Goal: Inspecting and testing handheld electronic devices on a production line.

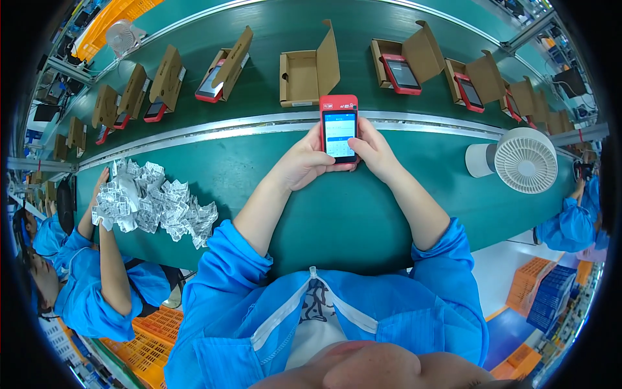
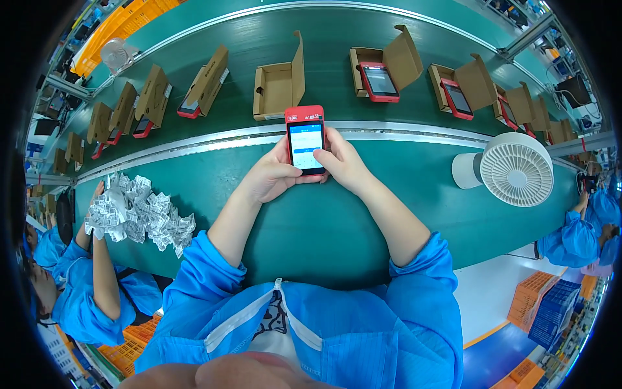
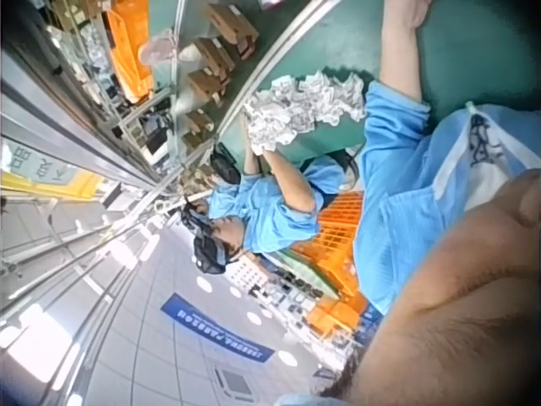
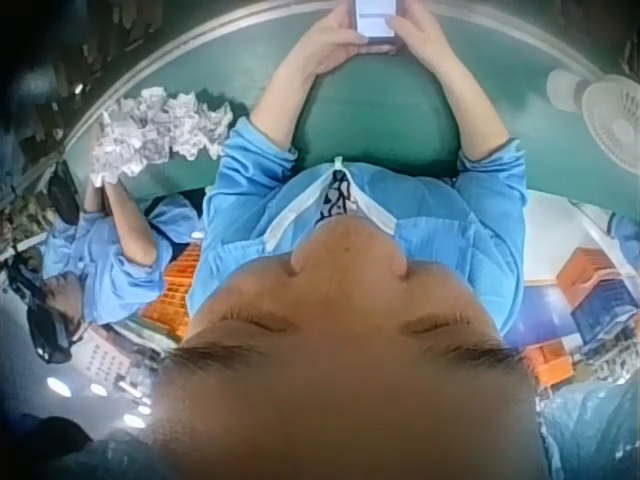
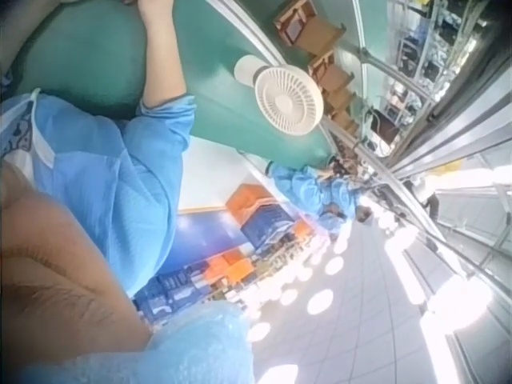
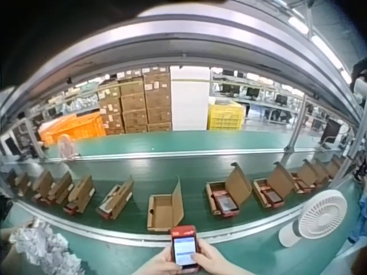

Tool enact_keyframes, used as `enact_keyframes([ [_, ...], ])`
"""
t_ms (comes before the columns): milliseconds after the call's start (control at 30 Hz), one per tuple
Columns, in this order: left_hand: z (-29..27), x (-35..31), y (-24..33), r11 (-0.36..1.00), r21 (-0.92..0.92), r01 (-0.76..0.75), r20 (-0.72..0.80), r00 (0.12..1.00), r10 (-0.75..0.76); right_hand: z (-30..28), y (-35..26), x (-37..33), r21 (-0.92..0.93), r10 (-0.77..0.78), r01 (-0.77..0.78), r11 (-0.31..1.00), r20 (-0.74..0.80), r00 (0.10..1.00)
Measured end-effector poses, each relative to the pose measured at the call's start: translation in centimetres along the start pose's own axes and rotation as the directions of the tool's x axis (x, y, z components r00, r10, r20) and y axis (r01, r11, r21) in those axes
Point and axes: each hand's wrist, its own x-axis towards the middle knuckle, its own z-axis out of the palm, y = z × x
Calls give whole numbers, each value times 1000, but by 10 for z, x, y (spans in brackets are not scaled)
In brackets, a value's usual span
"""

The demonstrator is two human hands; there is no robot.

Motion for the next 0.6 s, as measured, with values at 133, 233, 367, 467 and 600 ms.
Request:
enact_keyframes([
  [133, -3, 2, -4, 1000, 13, -20, 18, 1000, 20, 2, 3, 2, -18, -21, 20, 1000, -33, 999],
  [233, -5, 2, -5, 1000, 20, -19, 19, 1000, 19, 2, 3, 2, -38, -19, 16, 999, -71, 997],
  [367, -5, 3, -6, 999, 20, -33, 33, 999, 32, 4, 8, 4, -82, -25, 15, 997, -125, 992],
  [467, -4, 1, -3, 1000, 28, -10, 9, 1000, 10, 5, 9, 5, -79, -42, 33, 996, -113, 993],
  [600, -4, 1, -4, 1000, 19, 2, -7, 1000, -2, 3, 12, 6, -38, -67, 63, 997, -113, 991],
])
